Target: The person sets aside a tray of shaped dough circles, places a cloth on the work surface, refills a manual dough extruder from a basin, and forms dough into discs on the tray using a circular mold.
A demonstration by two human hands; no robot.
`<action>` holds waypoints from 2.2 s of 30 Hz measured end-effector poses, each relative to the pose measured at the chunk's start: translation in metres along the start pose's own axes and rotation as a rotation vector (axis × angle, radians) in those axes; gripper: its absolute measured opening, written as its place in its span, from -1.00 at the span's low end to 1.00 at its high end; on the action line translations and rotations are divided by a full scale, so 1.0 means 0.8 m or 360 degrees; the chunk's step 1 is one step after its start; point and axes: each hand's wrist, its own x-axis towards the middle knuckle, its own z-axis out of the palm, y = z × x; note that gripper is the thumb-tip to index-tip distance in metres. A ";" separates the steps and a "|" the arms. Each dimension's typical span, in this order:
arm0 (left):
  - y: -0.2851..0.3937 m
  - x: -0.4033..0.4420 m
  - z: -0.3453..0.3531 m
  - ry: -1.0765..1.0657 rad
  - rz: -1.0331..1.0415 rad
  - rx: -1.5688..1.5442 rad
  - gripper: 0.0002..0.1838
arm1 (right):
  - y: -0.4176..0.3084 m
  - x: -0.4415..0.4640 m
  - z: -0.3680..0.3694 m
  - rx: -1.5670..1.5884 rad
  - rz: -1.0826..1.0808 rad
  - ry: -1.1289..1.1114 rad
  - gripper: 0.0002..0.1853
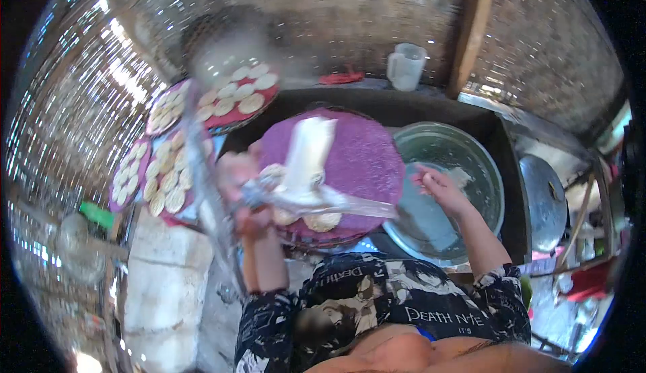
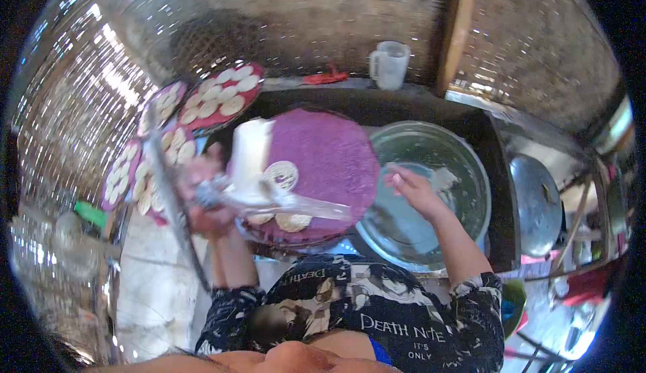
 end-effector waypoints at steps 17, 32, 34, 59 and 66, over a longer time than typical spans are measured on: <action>0.051 -0.014 -0.065 -0.0501 -0.1127 0.0965 -0.42 | -0.219 -0.009 0.192 0.0687 -0.0650 -0.0367 -0.11; 0.039 -0.008 -0.115 -0.1195 -0.0532 0.2217 -0.38 | -0.223 0.002 0.264 -0.1413 -0.1533 0.0021 -0.28; 0.034 -0.008 -0.112 -0.1263 -0.0378 0.2226 -0.40 | -0.215 0.002 0.268 -0.1476 -0.1496 0.0067 -0.28; -0.094 0.109 -0.135 0.0039 -0.1221 -0.1271 -0.42 | -0.169 0.053 0.158 0.0497 0.0325 -0.0896 -0.04; -0.180 0.066 -0.169 0.0664 -0.1439 -0.1447 -0.44 | -0.144 0.097 0.126 0.0236 0.0736 -0.0599 -0.20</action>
